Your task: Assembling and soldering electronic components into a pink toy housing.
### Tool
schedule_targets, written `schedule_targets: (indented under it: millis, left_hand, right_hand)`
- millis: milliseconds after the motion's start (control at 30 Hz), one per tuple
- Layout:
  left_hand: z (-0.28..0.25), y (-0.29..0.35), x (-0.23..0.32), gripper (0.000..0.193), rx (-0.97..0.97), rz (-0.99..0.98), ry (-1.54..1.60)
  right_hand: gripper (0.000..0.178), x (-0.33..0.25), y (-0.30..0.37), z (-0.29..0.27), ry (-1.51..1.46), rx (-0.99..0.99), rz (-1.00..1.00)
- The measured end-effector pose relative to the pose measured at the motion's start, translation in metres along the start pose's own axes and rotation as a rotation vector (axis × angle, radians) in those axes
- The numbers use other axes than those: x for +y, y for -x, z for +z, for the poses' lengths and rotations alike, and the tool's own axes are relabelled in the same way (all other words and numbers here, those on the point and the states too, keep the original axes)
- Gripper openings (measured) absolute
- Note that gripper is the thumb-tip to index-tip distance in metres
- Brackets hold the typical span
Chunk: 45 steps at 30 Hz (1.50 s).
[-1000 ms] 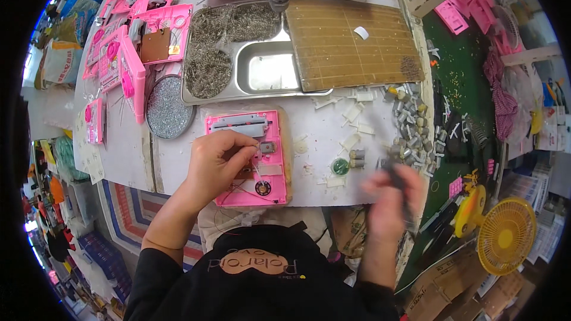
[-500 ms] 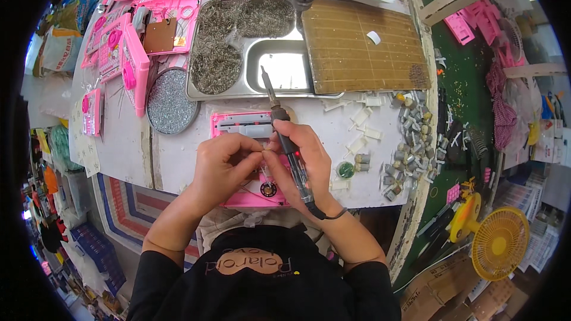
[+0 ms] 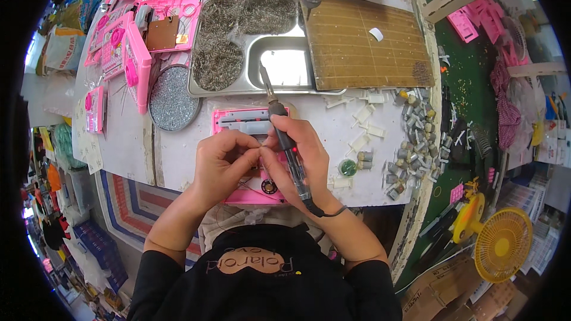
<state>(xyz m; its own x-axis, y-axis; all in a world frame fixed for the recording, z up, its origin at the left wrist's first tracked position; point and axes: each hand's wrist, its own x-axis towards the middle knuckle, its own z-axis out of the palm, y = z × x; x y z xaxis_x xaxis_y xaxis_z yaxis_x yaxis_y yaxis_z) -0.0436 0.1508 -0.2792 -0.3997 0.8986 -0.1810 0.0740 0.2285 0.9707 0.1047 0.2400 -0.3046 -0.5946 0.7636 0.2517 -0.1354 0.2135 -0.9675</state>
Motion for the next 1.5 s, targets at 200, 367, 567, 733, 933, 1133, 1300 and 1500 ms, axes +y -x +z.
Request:
schedule_targets:
  millis: [200,367,567,733,933,1133,1300,1500]
  left_hand:
    - [-0.001,0.0,0.0,0.006,0.005,0.018,-0.042]
    - [0.002,-0.001,-0.001,0.007,0.055,0.133,-0.166]
    - [-0.003,-0.003,0.006,0.004,-0.03,0.135,-0.154]
    - [-0.009,-0.003,0.002,0.009,-0.09,-0.134,0.097]
    - [-0.002,-0.002,-0.002,0.007,-0.028,-0.209,0.285]
    - [0.003,-0.003,-0.001,0.012,0.069,0.43,-0.429]
    - [0.017,-0.006,-0.008,0.019,0.111,0.549,-0.653]
    - [0.021,-0.008,-0.008,0.017,0.132,0.533,-0.669]
  right_hand:
    - [0.06,-0.002,-0.003,-0.004,0.074,-0.026,-0.013]
    - [0.056,-0.005,-0.006,-0.001,0.082,-0.024,-0.036]
    - [0.054,-0.003,-0.006,-0.004,0.134,-0.029,-0.048]
    - [0.053,-0.002,-0.01,-0.002,0.216,-0.032,-0.134]
    - [0.052,-0.002,0.0,-0.003,0.388,0.008,-0.236]
    - [0.029,-0.019,0.038,-0.07,0.205,0.252,-0.136]
    - [0.031,-0.036,0.075,-0.09,0.154,0.062,0.113]
    - [0.03,-0.029,0.069,-0.078,0.177,0.008,0.104]
